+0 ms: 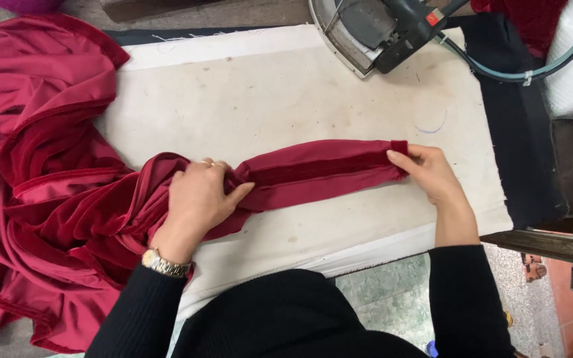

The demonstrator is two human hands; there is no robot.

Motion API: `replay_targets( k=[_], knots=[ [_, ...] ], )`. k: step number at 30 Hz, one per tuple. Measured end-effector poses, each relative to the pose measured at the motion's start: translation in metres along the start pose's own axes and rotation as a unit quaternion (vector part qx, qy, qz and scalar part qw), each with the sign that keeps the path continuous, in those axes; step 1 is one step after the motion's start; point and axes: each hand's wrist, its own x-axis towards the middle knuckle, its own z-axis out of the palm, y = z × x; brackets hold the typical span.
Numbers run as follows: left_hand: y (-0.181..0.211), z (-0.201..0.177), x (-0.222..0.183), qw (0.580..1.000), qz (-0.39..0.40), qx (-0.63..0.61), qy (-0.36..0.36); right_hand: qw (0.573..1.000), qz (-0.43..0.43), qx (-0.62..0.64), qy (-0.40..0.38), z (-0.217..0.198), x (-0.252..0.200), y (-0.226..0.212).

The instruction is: Ironing and pressing a red velvet garment using a steam iron and a wooden pressing block to set the seams.

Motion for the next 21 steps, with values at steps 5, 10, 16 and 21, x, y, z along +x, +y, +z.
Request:
replay_targets(
  k=[5,10,16,21],
  knots=[
    [-0.02,0.014,0.005,0.976,-0.049,-0.207,-0.037,0.972,-0.175,0.158,-0.009,-0.024,-0.014,0.004],
    [-0.031,0.011,-0.005,0.907,-0.04,-0.419,-0.022,0.937,-0.205,0.279,-0.047,-0.036,-0.045,-0.02],
    [-0.042,0.02,-0.016,0.731,-0.066,-0.678,-0.048,0.928,-0.221,0.294,-0.063,-0.033,-0.054,-0.025],
    [-0.053,0.036,-0.015,0.694,-0.038,-0.719,-0.025,0.923,-0.213,0.316,-0.055,-0.03,-0.054,-0.022]
  ],
)
